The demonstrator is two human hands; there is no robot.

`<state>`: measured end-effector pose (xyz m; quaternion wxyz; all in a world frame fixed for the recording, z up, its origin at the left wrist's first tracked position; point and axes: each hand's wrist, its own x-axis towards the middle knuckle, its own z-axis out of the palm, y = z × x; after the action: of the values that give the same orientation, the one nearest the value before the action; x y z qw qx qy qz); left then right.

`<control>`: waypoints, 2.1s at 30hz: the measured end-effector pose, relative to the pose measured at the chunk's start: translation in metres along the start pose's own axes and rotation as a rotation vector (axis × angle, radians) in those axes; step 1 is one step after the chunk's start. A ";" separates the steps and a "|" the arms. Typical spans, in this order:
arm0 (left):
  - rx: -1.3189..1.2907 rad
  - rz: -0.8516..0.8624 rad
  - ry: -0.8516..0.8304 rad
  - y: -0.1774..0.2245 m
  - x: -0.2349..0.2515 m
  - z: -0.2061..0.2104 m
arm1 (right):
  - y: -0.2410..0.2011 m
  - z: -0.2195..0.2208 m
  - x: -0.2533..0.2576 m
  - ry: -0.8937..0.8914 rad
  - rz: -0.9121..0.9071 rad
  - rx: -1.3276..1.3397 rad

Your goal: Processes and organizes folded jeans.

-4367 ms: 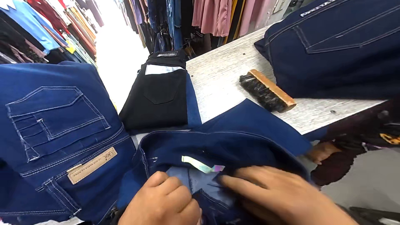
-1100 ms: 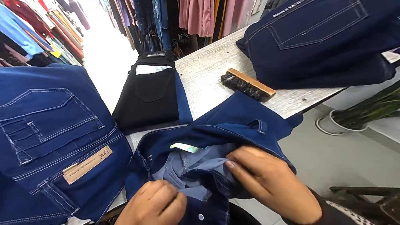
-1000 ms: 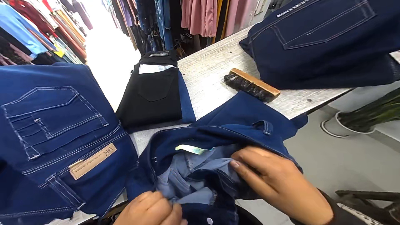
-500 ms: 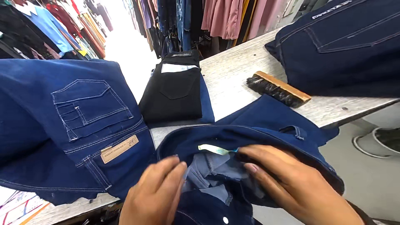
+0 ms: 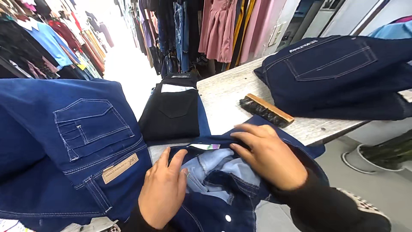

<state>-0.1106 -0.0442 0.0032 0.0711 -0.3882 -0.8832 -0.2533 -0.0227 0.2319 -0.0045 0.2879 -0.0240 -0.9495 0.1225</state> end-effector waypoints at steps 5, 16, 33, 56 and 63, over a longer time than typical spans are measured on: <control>-0.104 -0.059 0.145 -0.005 -0.003 0.002 | 0.006 0.004 -0.005 0.083 -0.016 0.053; -0.287 -0.129 -0.085 0.002 -0.012 -0.017 | 0.057 -0.014 -0.095 -0.066 0.424 0.096; -0.392 0.400 -0.359 0.033 -0.025 0.002 | -0.029 -0.059 -0.236 -0.091 0.831 0.756; -0.507 0.753 -0.274 0.206 -0.091 0.109 | -0.070 -0.222 -0.475 0.286 1.094 -0.302; -0.548 0.900 -0.272 0.239 -0.087 0.097 | -0.077 -0.239 -0.482 0.456 1.231 -0.239</control>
<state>0.1290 0.0844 -0.0149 -0.0460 -0.7616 -0.5326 -0.3662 0.5127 0.1534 -0.0536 0.3544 -0.6187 -0.6849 0.1503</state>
